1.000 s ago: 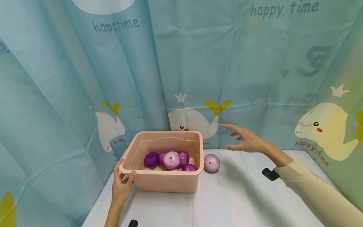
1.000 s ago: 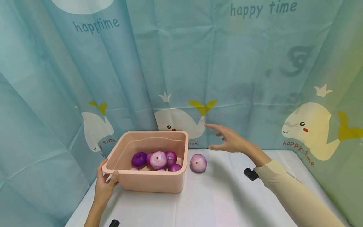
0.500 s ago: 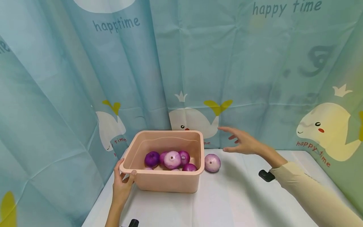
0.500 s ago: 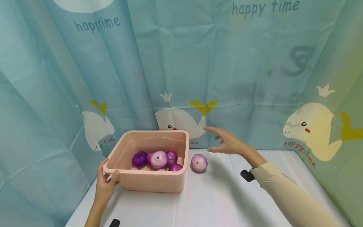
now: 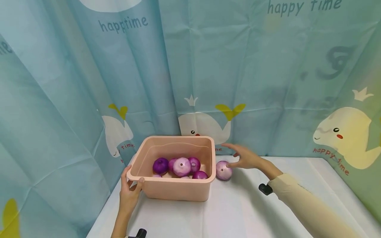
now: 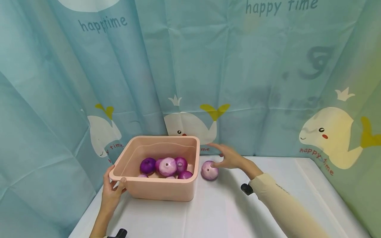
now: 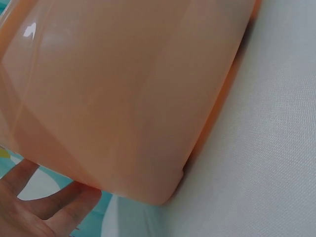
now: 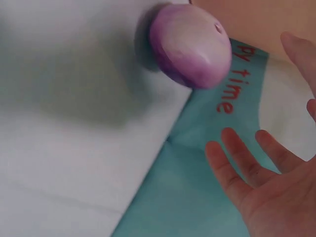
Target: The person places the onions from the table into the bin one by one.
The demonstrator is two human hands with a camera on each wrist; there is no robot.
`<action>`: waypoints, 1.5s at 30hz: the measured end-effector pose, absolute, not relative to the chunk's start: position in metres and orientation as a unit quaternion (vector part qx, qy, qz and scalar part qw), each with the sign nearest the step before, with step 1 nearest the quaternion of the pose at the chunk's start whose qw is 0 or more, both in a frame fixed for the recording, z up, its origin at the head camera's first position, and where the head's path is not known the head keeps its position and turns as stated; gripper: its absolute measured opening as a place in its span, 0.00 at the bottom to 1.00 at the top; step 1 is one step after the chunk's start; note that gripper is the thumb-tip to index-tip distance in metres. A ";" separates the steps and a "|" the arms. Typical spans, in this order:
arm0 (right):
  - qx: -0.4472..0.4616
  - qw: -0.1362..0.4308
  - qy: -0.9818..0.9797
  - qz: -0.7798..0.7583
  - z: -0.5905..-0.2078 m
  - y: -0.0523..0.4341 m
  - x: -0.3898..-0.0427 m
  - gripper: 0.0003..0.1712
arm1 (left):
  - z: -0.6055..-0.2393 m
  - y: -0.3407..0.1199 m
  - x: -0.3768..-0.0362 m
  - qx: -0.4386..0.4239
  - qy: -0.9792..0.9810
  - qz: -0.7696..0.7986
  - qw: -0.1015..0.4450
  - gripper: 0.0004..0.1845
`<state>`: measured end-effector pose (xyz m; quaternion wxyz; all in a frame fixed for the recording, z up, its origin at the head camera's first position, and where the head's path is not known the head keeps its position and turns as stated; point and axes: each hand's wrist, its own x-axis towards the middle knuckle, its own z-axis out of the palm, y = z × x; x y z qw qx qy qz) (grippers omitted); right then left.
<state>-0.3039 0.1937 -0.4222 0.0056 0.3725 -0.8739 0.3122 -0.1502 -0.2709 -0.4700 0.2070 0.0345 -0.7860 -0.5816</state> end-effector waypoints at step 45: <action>0.363 -0.069 -0.875 0.313 -0.471 0.169 -0.304 0.34 | -0.471 -0.271 -0.151 0.021 -0.782 -0.586 0.212 0.41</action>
